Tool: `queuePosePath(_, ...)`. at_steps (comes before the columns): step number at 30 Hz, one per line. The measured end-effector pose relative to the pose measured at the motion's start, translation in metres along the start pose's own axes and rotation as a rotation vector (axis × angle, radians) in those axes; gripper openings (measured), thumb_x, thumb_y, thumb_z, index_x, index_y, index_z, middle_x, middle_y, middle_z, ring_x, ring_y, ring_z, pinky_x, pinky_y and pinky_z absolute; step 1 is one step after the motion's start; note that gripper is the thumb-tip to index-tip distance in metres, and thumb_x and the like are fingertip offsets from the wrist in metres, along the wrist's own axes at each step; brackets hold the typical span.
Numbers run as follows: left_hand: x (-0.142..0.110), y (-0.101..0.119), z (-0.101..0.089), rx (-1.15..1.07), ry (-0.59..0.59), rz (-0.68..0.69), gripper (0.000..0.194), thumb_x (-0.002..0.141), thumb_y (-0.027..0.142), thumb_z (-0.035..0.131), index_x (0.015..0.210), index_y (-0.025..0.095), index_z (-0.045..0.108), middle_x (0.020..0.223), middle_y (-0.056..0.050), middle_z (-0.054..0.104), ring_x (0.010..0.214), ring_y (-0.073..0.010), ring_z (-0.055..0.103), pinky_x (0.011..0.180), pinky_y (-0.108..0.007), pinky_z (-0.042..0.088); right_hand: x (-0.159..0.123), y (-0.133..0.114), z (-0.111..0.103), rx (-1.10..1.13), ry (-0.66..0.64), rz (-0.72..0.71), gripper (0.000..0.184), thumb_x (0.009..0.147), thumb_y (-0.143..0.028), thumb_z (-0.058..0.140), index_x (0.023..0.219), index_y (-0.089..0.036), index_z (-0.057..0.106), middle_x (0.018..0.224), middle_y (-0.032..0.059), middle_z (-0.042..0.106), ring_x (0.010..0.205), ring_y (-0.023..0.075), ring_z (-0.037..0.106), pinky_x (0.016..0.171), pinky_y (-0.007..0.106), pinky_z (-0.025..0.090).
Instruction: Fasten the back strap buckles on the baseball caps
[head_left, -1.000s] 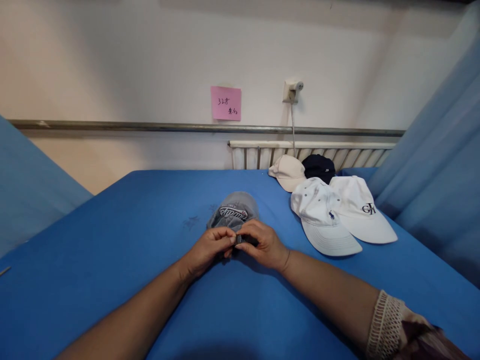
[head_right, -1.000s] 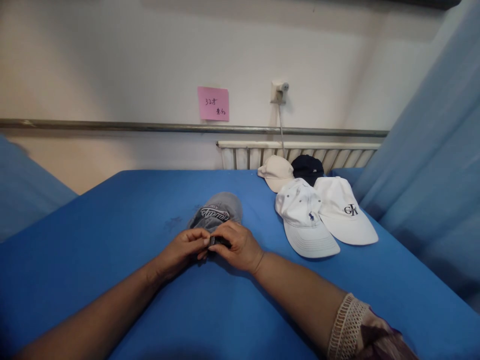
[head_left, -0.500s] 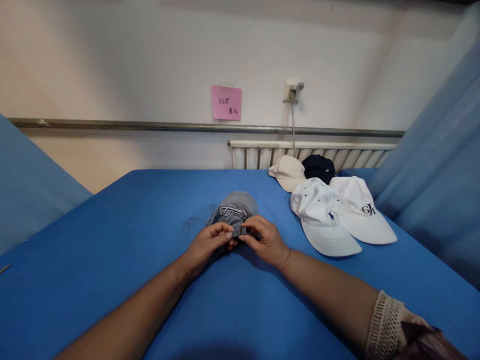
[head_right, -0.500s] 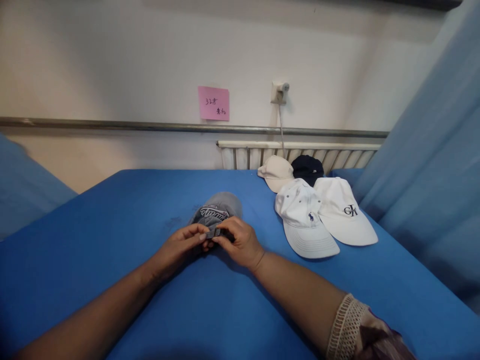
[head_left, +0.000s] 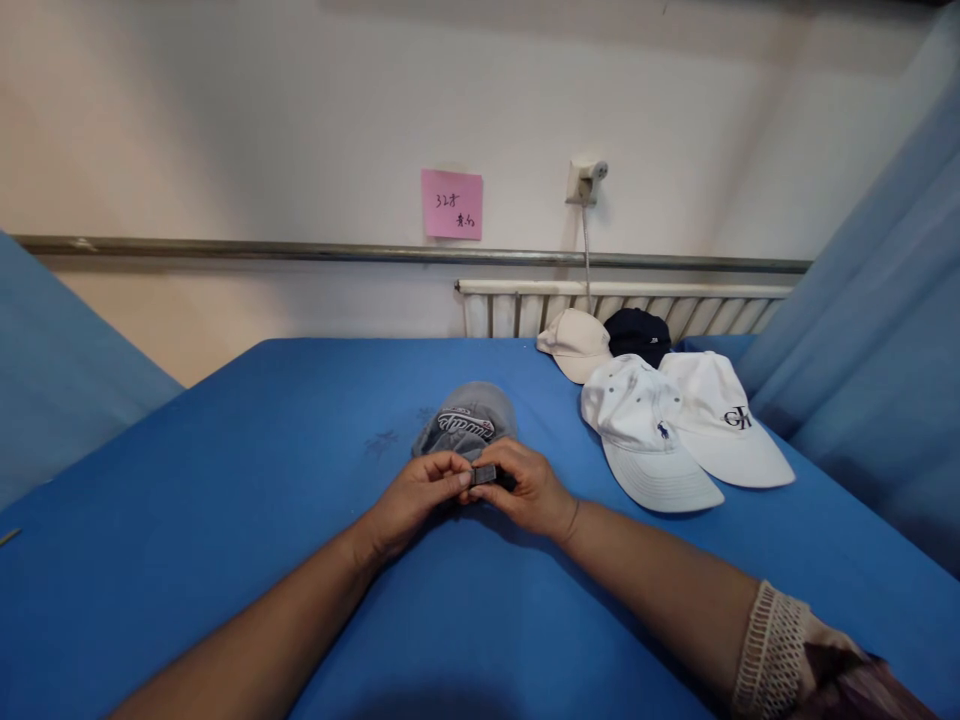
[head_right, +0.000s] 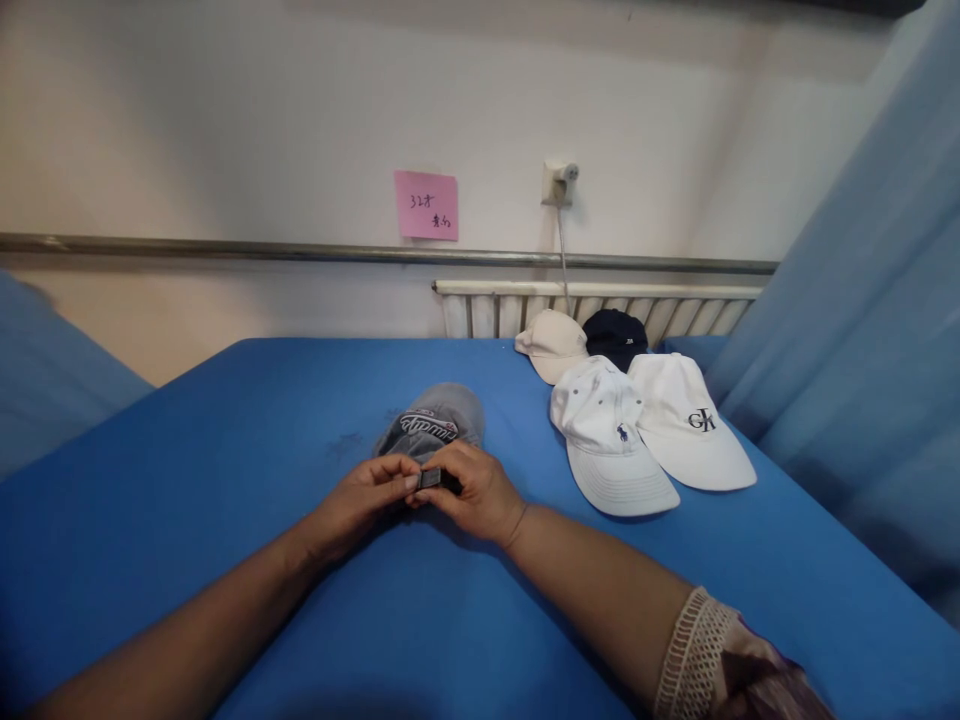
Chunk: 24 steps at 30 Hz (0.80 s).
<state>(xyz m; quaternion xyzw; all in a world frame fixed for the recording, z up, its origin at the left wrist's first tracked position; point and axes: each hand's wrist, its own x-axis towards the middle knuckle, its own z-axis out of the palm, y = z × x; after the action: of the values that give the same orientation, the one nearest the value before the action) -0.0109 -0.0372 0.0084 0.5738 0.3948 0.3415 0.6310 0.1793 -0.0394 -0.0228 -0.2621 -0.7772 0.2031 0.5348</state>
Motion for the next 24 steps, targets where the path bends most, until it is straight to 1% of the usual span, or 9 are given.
queuePosePath(4,0.0019,-0.003,0.0009,0.036,0.024,0.024,0.027,0.075,0.038,0.075,0.073,0.014,0.062,0.064,0.002,0.056,0.06,-0.0097,0.046,0.059,-0.024,0.033,-0.0015,0.0019,0.0009,0.002,-0.004,0.021,0.015,0.088,-0.034,0.068,0.096,-0.022,0.065,0.087,0.004,0.067,0.082,0.0176,0.063,0.074,0.031,0.051)
queuePosePath(8,0.0024,-0.005,-0.0003,0.013,0.045,0.034,0.024,0.075,0.036,0.076,0.078,0.015,0.065,0.066,0.001,0.058,0.061,-0.0098,0.048,0.059,-0.023,0.035,-0.0061,0.0052,0.0023,0.008,0.046,0.16,0.024,0.083,-0.038,0.072,0.096,-0.021,0.061,0.084,0.0023,0.067,0.074,0.0162,0.063,0.069,0.029,0.051)
queuePosePath(10,0.0021,-0.0055,-0.0004,-0.001,0.043,0.03,0.023,0.076,0.035,0.075,0.079,0.015,0.065,0.067,0.001,0.059,0.062,-0.0101,0.049,0.06,-0.023,0.035,-0.0075,0.0048,0.0013,0.029,0.047,0.186,0.025,0.083,-0.039,0.071,0.095,-0.02,0.059,0.085,0.0028,0.067,0.075,0.0162,0.063,0.07,0.029,0.051)
queuePosePath(14,0.0025,-0.0066,0.0002,-0.061,0.029,0.003,0.023,0.079,0.037,0.071,0.083,0.014,0.068,0.069,-0.002,0.064,0.064,-0.0127,0.054,0.063,-0.025,0.04,-0.0066,0.0003,-0.0028,0.014,-0.005,0.119,0.015,0.093,-0.034,0.058,0.095,-0.02,0.06,0.091,0.0051,0.066,0.083,0.0172,0.062,0.078,0.031,0.051)
queuePosePath(16,0.0036,-0.0072,-0.0003,-0.081,0.033,-0.01,0.026,0.08,0.039,0.069,0.086,0.014,0.069,0.07,-0.004,0.066,0.065,-0.0141,0.056,0.063,-0.026,0.041,-0.005,-0.0014,-0.0036,0.001,0.004,0.104,0.013,0.095,-0.03,0.053,0.093,-0.02,0.06,0.091,0.0054,0.065,0.084,0.0171,0.062,0.079,0.032,0.05)
queuePosePath(19,0.0049,-0.0069,-0.0024,-0.061,0.051,-0.012,0.028,0.081,0.041,0.067,0.09,0.014,0.069,0.072,-0.005,0.067,0.065,-0.015,0.058,0.06,-0.025,0.04,-0.0032,-0.0019,-0.0032,0.002,0.037,0.097,0.014,0.095,-0.027,0.05,0.087,-0.02,0.059,0.089,0.0051,0.064,0.083,0.0168,0.061,0.078,0.031,0.05)
queuePosePath(22,0.0038,-0.0048,-0.0035,-0.04,0.075,0.027,0.03,0.08,0.039,0.068,0.098,0.016,0.068,0.077,-0.005,0.068,0.069,-0.016,0.059,0.064,-0.027,0.044,-0.0024,-0.0011,-0.003,0.01,0.056,0.093,0.015,0.095,-0.025,0.049,0.083,-0.02,0.058,0.088,0.0051,0.063,0.082,0.0164,0.061,0.077,0.031,0.05)
queuePosePath(24,0.0017,-0.0028,-0.0024,0.034,0.075,0.079,0.033,0.079,0.037,0.07,0.105,0.017,0.066,0.076,-0.003,0.065,0.071,-0.0158,0.058,0.067,-0.028,0.045,-0.0023,-0.0007,-0.0034,0.015,0.064,0.09,0.016,0.094,-0.024,0.05,0.081,-0.02,0.058,0.088,0.0054,0.063,0.082,0.0164,0.061,0.077,0.031,0.05)
